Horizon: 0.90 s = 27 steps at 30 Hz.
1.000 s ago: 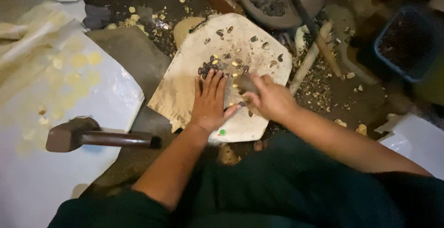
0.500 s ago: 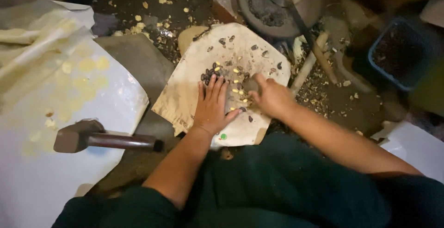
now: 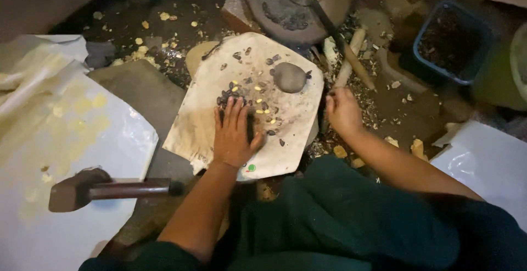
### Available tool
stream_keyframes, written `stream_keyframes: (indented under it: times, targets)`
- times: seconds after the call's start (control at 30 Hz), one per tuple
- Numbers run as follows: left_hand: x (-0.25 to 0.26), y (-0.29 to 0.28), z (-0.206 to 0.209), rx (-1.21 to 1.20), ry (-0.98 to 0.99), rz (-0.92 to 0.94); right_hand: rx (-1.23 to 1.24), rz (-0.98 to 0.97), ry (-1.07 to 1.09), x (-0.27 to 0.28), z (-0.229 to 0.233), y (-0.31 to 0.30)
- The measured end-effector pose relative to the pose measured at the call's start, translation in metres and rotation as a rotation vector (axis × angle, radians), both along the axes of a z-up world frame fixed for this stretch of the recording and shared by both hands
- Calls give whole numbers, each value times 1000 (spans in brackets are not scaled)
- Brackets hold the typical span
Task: Cracking nuts with a stone and flattening them with a wooden mallet.
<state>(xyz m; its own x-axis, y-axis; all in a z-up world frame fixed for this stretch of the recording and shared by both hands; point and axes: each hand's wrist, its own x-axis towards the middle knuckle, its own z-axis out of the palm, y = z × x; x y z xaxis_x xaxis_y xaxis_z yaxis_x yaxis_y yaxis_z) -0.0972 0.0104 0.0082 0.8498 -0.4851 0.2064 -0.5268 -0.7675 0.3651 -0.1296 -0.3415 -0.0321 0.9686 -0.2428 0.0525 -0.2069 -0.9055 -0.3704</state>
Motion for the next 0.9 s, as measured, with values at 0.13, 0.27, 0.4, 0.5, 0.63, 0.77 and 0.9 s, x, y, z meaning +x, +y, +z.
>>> stream_keyframes:
  times: [0.13,0.27,0.4,0.5,0.63,0.77,0.9]
  targets:
    - [0,0,10,8,-33,-22,142,-123,246,2,-63,-44]
    - [-1,-1,21,8,-32,-8,210,-205,489,12,-69,-45]
    - [1,-3,27,11,11,-7,306,-222,502,21,-87,-42]
    - [-1,-5,27,-5,14,3,417,-295,348,19,-21,-15]
    - [-5,-4,24,-18,4,5,717,-303,210,-3,-21,-48]
    - [-1,-5,19,-33,-20,-3,1388,-729,-87,-18,95,-22]
    - [-1,-5,15,-13,18,14,1773,-963,40,-25,196,9]
